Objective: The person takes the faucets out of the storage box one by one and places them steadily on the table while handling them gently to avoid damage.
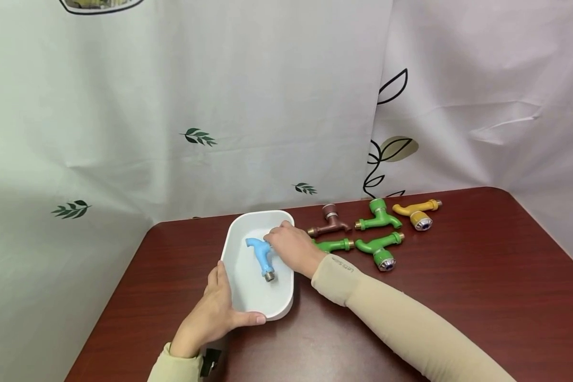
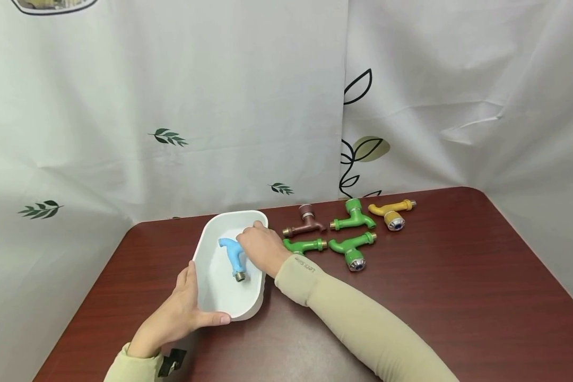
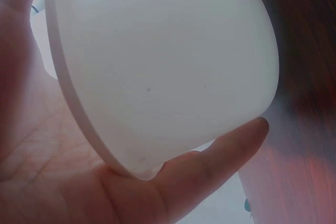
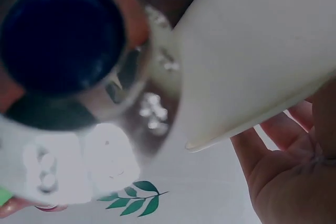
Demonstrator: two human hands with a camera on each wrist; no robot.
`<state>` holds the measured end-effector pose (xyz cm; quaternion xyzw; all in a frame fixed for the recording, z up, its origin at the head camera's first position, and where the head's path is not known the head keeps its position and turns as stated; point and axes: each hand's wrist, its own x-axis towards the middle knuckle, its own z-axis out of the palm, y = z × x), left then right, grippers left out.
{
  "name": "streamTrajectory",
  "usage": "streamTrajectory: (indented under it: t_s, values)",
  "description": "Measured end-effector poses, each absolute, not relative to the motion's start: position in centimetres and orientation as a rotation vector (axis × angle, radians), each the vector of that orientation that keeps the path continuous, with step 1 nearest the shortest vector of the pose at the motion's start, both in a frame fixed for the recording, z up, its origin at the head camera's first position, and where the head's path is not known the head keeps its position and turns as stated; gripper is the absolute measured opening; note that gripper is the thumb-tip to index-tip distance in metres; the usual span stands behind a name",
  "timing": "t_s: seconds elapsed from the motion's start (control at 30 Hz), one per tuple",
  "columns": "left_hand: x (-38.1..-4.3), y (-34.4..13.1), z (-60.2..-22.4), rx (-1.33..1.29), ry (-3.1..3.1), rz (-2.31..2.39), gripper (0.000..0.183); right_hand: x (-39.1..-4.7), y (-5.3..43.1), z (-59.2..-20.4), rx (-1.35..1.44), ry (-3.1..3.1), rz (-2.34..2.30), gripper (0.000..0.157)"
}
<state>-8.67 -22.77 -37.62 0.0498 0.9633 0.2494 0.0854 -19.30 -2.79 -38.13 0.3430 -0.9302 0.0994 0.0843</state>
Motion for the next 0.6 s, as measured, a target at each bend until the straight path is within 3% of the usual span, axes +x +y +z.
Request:
streamTrajectory:
  t_s: [0.37,0.6]
  values:
    - [-8.7,-22.7,-37.7,0.142,2.880,0.743,0.155,-18.3,-2.1,-37.3,0.981,-2.716,0.443,0.027]
    - [-8.7,-22.8,-37.7,0.151,2.886,0.734,0.155,-17.6,-1.8,-36.9,0.884,-2.738,0.516,0.037]
